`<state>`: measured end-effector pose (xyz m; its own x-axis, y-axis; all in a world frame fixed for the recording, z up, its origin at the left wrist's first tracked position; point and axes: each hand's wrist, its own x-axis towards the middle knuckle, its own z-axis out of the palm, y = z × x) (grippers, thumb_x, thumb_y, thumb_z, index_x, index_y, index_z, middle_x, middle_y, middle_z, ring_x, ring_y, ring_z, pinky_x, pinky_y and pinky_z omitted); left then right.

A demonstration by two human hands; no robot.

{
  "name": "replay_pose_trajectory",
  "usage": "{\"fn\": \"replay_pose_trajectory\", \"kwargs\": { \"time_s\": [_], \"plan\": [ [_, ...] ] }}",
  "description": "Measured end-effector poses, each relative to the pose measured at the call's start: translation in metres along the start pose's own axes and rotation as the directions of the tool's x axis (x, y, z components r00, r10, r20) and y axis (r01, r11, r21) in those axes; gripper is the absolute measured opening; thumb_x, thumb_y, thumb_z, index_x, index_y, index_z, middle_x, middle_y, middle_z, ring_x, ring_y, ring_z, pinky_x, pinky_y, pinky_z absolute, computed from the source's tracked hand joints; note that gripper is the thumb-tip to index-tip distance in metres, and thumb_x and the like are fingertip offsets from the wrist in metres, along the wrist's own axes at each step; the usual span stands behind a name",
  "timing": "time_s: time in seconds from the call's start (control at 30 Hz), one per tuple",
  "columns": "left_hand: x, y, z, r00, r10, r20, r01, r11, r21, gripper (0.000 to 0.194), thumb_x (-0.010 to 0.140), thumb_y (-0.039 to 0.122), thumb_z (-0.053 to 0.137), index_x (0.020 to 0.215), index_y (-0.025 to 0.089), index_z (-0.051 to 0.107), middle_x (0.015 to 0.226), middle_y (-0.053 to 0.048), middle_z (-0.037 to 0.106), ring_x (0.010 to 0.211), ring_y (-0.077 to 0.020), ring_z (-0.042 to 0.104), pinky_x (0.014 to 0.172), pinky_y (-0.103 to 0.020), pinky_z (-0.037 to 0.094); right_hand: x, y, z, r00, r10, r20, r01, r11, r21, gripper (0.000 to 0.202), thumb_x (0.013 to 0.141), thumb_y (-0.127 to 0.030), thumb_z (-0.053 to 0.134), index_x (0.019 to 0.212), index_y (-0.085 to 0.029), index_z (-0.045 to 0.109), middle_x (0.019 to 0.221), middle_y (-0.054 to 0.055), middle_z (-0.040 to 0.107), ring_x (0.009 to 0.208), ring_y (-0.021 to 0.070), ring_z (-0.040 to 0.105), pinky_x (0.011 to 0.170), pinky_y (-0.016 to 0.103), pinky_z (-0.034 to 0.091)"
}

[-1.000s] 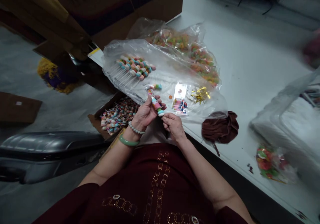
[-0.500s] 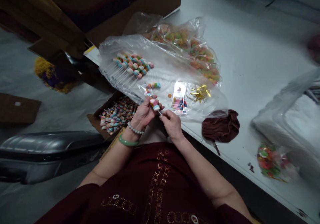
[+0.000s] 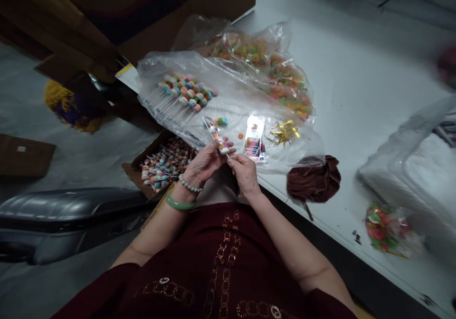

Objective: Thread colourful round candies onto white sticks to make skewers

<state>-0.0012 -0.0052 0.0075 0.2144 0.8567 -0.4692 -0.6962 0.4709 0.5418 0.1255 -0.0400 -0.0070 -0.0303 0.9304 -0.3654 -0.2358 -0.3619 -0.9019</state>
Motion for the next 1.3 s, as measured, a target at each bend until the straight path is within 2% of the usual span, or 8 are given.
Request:
{"fn": "replay_pose_trajectory", "kwargs": {
  "time_s": [0.27, 0.4, 0.5, 0.57, 0.77, 1.03, 1.13, 1.3],
  "plan": [
    [0.011, 0.01, 0.004, 0.993, 0.094, -0.071, -0.1, 0.992, -0.083, 0.019, 0.08, 0.029, 0.072, 0.085, 0.015, 0.06, 0.062, 0.004, 0.056, 0.058, -0.0112, 0.061, 0.071, -0.029, 0.052, -0.007, 0.005, -0.007, 0.961, -0.276, 0.009, 0.242, 0.828, -0.506, 0.016, 0.076, -0.034, 0.059, 0.067, -0.022, 0.062, 0.058, -0.004, 0.051, 0.061, 0.0127, 0.045, 0.062, 0.026, 0.033],
    [0.004, -0.002, 0.015, 0.994, 0.086, -0.062, -0.093, 0.99, -0.106, 0.02, 0.084, 0.033, 0.068, 0.083, 0.015, 0.058, 0.061, 0.005, 0.053, 0.054, -0.0079, 0.056, 0.074, -0.029, 0.052, -0.002, -0.004, 0.005, 0.996, -0.044, 0.072, 0.052, 0.992, -0.118, 0.017, 0.071, -0.035, 0.064, 0.065, -0.02, 0.057, 0.051, -0.006, 0.04, 0.047, 0.0082, 0.032, 0.046, 0.023, 0.023],
    [0.001, -0.007, 0.016, 0.997, 0.048, -0.056, -0.055, 0.992, -0.114, 0.021, 0.085, 0.033, 0.068, 0.083, 0.014, 0.059, 0.061, 0.005, 0.053, 0.053, -0.007, 0.053, 0.074, -0.027, 0.051, 0.0, -0.008, 0.009, 0.965, 0.174, 0.199, -0.209, 0.963, 0.172, 0.021, 0.065, -0.034, 0.07, 0.07, -0.019, 0.056, 0.048, -0.01, 0.035, 0.04, 0.0045, 0.019, 0.04, 0.021, 0.011],
    [0.002, -0.008, 0.013, 0.997, 0.035, -0.065, -0.042, 0.992, -0.116, 0.02, 0.084, 0.033, 0.068, 0.084, 0.014, 0.06, 0.061, 0.004, 0.054, 0.054, -0.0075, 0.053, 0.075, -0.028, 0.051, -0.001, -0.006, 0.007, 0.962, 0.199, 0.186, -0.234, 0.954, 0.187, 0.022, 0.065, -0.034, 0.071, 0.07, -0.019, 0.056, 0.048, -0.01, 0.037, 0.039, 0.0039, 0.02, 0.039, 0.02, 0.01],
    [0.006, -0.011, 0.006, 0.993, 0.09, -0.078, -0.096, 0.993, -0.076, 0.019, 0.082, 0.03, 0.07, 0.087, 0.015, 0.059, 0.065, 0.002, 0.057, 0.058, -0.0091, 0.056, 0.072, -0.028, 0.05, -0.004, 0.002, 0.001, 0.998, -0.067, 0.005, 0.067, 0.988, -0.136, 0.016, 0.069, -0.031, 0.064, 0.062, -0.019, 0.057, 0.05, -0.007, 0.043, 0.049, 0.0081, 0.036, 0.049, 0.022, 0.027],
    [-0.003, -0.03, 0.019, 0.988, 0.146, -0.058, -0.14, 0.985, 0.101, 0.029, 0.075, 0.035, 0.077, 0.088, 0.015, 0.061, 0.068, 0.003, 0.058, 0.057, -0.0064, 0.05, 0.054, -0.018, 0.038, 0.002, 0.002, 0.008, 0.968, -0.225, -0.112, 0.198, 0.957, -0.211, 0.017, 0.077, -0.035, 0.059, 0.068, -0.02, 0.059, 0.057, -0.006, 0.048, 0.056, 0.0108, 0.041, 0.058, 0.025, 0.035],
    [-0.004, -0.032, 0.013, 0.992, 0.127, -0.012, -0.122, 0.971, 0.205, 0.031, 0.069, 0.037, 0.081, 0.078, 0.012, 0.063, 0.068, 0.001, 0.06, 0.06, -0.0078, 0.052, 0.058, -0.02, 0.041, -0.001, 0.001, -0.003, 0.95, -0.301, -0.086, 0.265, 0.919, -0.292, 0.017, 0.079, -0.036, 0.059, 0.074, -0.02, 0.063, 0.066, -0.003, 0.054, 0.064, 0.0123, 0.047, 0.063, 0.025, 0.038],
    [-0.002, -0.031, 0.001, 0.971, 0.205, -0.125, -0.153, 0.93, 0.336, 0.035, 0.066, 0.034, 0.082, 0.055, 0.012, 0.058, 0.048, 0.002, 0.051, 0.046, -0.0062, 0.042, 0.048, -0.021, 0.031, -0.007, 0.001, -0.015, 0.963, -0.263, 0.063, 0.264, 0.865, -0.427, 0.012, 0.08, -0.03, 0.054, 0.079, -0.022, 0.063, 0.063, -0.003, 0.052, 0.063, 0.0142, 0.049, 0.063, 0.027, 0.039]
  ]
}}
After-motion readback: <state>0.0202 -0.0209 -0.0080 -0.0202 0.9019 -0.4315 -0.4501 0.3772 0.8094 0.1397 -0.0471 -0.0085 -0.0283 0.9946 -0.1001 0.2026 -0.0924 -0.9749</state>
